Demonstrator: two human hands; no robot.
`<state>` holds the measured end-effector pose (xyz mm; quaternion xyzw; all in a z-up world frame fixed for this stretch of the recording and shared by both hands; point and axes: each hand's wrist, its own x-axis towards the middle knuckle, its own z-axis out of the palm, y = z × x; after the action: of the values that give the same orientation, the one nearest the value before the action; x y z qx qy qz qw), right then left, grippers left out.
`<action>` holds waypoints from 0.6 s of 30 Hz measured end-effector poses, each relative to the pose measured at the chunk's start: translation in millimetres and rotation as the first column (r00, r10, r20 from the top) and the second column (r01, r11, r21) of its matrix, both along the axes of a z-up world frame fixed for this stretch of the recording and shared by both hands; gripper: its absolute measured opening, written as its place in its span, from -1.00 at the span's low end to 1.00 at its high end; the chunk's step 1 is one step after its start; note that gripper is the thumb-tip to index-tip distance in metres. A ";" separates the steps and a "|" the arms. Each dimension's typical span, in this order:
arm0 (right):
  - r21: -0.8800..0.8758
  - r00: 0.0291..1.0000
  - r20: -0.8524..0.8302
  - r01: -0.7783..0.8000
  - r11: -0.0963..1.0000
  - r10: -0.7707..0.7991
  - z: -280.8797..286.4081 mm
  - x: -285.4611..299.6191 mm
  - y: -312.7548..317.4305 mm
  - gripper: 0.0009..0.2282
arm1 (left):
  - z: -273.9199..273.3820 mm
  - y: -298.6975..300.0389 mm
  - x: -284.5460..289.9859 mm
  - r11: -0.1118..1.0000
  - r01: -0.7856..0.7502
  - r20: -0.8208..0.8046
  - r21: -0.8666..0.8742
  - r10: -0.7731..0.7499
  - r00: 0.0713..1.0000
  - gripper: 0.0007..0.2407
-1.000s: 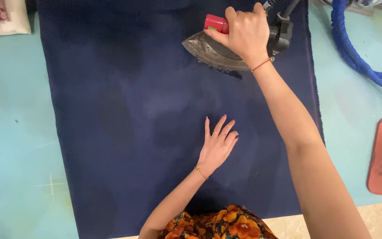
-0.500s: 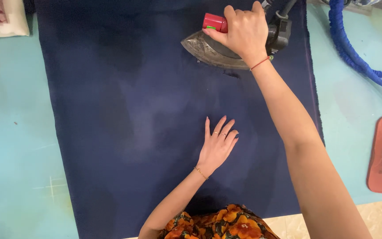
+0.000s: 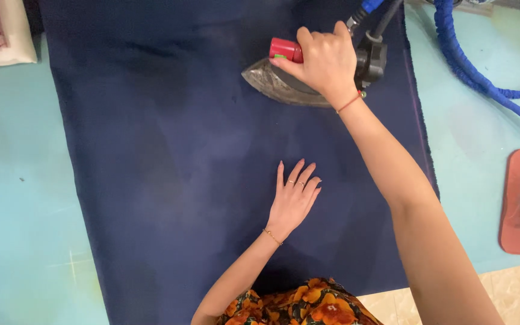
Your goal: Ironing a large piece of blue fabric and then folding it on a studio table.
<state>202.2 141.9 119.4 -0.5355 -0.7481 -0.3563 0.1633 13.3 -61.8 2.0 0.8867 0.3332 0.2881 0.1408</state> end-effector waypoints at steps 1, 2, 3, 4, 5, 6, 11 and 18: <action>0.001 1.000 0.001 0.001 1.000 -0.001 2.2 -2.3 -7.5 -0.44 | 1.0 -0.1 -0.2 1.000 0.001 0.001 0.001 -0.001 1.000 -0.82; -0.016 1.000 -0.008 0.005 1.000 -0.005 4.3 -4.7 -14.8 -0.42 | 1.9 -0.1 -0.6 1.000 0.000 -0.009 0.003 0.000 1.000 -0.81; -0.035 1.000 -0.018 0.009 0.999 -0.009 6.1 -6.9 -22.2 -0.40 | 2.9 -0.4 -0.8 1.000 0.000 -0.019 0.003 0.000 1.000 -0.81; -0.036 1.000 -0.018 0.010 0.999 -0.010 7.6 -7.7 -29.7 -0.40 | 3.3 -0.4 -0.4 1.000 0.001 -0.019 0.003 -0.001 1.000 -0.81; -0.052 1.000 -0.010 0.013 0.999 -0.013 8.8 -8.6 -37.1 -0.40 | 3.7 -0.2 -0.4 1.000 0.006 -0.021 -0.014 -0.006 1.000 -0.81; -0.069 1.000 -0.002 0.016 0.998 -0.016 9.9 -9.4 -44.4 -0.41 | 4.1 0.0 -0.4 0.999 0.011 -0.022 -0.030 -0.012 1.000 -0.80; -0.108 0.999 -0.011 0.030 0.994 -0.032 9.0 1.0 -64.9 -0.39 | 9.8 0.4 -3.0 1.000 0.016 -0.009 -0.024 -0.016 1.000 -0.80; -0.076 0.996 0.029 0.086 0.993 -0.084 5.9 30.5 -46.6 -0.39 | 13.2 2.4 -0.8 0.997 0.014 -0.027 -0.080 -0.016 1.000 -0.69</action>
<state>232.8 95.3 125.3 -0.5680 -0.7399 -0.3407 0.1177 12.5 -59.5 15.1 0.8866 0.3398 0.2613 0.1738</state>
